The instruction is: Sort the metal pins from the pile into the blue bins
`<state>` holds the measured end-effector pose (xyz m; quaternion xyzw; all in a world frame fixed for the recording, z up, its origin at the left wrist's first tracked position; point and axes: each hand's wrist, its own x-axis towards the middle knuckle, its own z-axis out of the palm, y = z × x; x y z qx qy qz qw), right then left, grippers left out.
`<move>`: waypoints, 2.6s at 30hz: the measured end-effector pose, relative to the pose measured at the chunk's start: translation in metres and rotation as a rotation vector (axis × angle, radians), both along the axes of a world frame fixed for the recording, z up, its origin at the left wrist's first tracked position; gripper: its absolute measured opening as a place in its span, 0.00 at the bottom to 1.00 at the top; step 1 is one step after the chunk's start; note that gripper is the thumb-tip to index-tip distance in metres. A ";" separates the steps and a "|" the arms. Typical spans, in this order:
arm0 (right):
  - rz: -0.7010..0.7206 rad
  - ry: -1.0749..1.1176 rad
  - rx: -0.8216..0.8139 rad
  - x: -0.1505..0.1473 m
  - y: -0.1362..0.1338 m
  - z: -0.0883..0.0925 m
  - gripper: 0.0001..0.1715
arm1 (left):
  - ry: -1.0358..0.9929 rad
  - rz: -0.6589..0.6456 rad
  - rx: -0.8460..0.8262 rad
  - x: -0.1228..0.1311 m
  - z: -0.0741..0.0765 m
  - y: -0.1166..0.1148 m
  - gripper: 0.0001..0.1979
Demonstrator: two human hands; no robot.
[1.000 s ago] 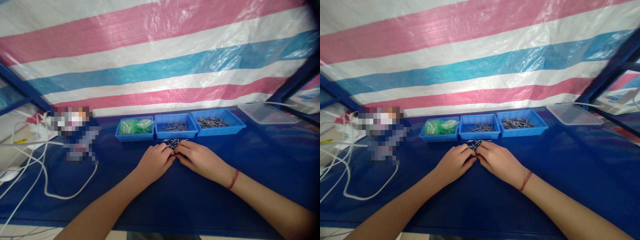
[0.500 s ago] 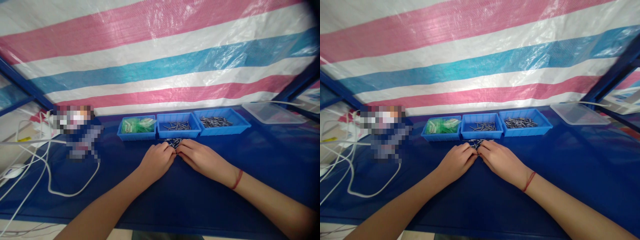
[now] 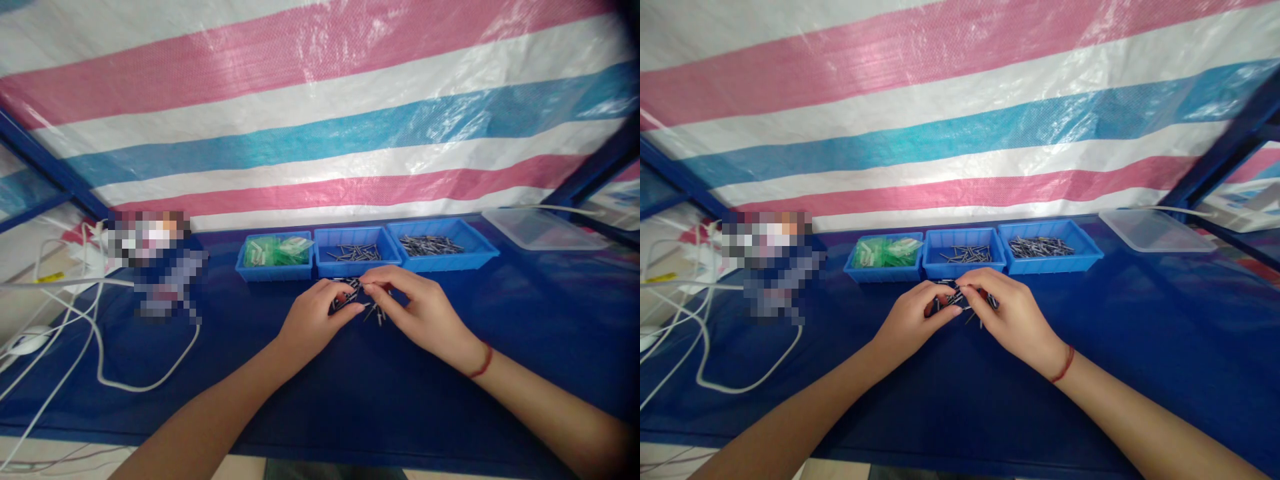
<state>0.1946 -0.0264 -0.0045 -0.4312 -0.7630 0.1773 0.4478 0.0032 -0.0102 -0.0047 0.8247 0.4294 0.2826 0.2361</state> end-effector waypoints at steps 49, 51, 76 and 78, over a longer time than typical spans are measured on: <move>-0.154 0.094 0.029 0.018 0.005 0.013 0.06 | 0.081 -0.063 0.128 0.002 0.001 -0.001 0.11; -0.313 0.049 0.103 0.036 0.015 0.017 0.07 | 0.212 -0.090 0.177 0.000 -0.001 -0.002 0.13; -0.212 -0.280 0.254 0.027 0.016 0.012 0.04 | 0.554 -0.072 0.369 0.003 -0.008 -0.002 0.11; -0.018 -0.334 0.195 0.016 0.010 0.009 0.06 | 0.566 -0.047 0.369 0.003 -0.008 -0.003 0.10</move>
